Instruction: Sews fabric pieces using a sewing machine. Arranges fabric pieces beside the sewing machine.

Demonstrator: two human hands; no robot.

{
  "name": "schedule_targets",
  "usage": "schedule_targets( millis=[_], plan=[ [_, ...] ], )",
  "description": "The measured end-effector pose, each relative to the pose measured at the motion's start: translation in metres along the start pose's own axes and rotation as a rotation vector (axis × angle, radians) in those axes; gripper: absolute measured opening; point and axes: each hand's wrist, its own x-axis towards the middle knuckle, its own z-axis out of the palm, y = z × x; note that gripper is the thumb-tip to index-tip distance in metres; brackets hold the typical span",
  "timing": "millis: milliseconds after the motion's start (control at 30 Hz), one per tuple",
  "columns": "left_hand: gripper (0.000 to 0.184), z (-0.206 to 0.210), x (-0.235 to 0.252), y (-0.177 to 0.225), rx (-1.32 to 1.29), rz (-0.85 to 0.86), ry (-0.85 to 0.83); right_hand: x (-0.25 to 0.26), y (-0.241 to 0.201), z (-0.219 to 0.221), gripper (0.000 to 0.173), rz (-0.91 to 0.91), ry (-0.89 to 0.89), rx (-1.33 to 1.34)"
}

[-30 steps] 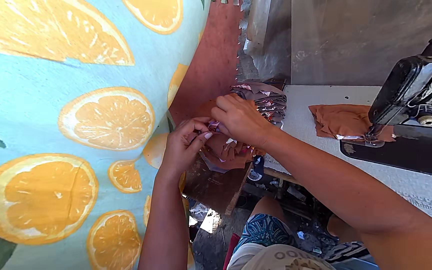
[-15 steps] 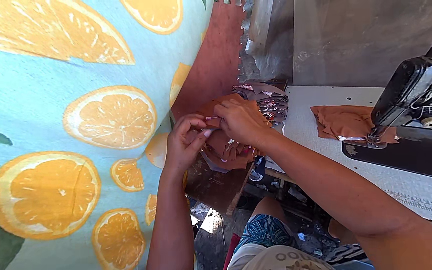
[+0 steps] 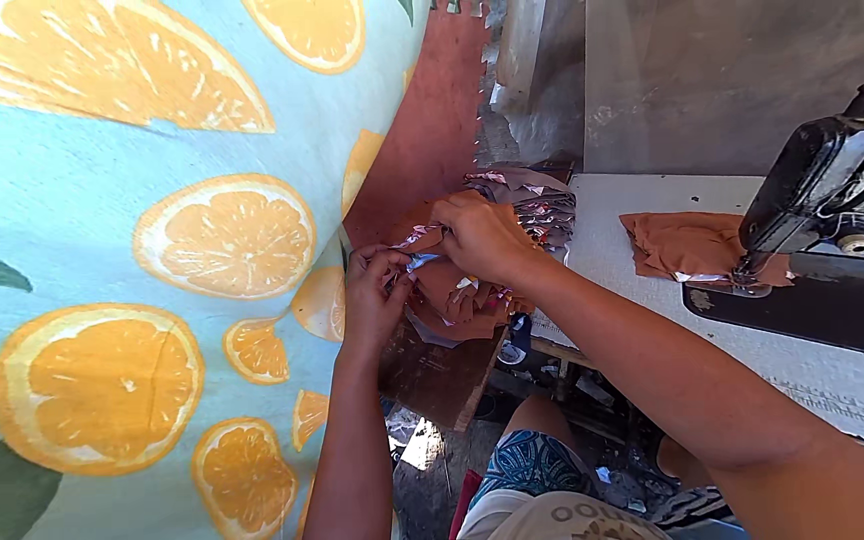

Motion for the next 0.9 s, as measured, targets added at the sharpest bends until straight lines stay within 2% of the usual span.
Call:
schedule_targets(
  millis=[200,500,533,667,800,900],
  plan=[
    [0.013,-0.012,0.006,0.001,0.033,0.064,-0.043,0.000,-0.003,-0.001,0.020,0.011,-0.020,-0.019],
    [0.015,-0.026,0.022,0.006,0.027,0.122,-0.058,-0.001,-0.006,0.000,0.021,0.001,-0.009,-0.029],
    [0.014,-0.026,0.025,0.008,0.033,0.115,-0.044,-0.001,-0.007,0.003,0.023,-0.020,0.008,-0.047],
    [0.016,-0.020,0.033,0.021,0.061,0.110,0.023,-0.001,-0.016,0.021,0.047,-0.070,0.124,-0.190],
    [0.017,-0.013,0.029,0.031,0.000,0.130,0.104,0.010,-0.015,0.028,0.019,-0.064,0.135,-0.282],
    [0.019,-0.002,0.005,0.048,-0.381,0.130,0.215,0.014,-0.010,0.018,0.019,-0.076,0.124,-0.249]
  ],
)
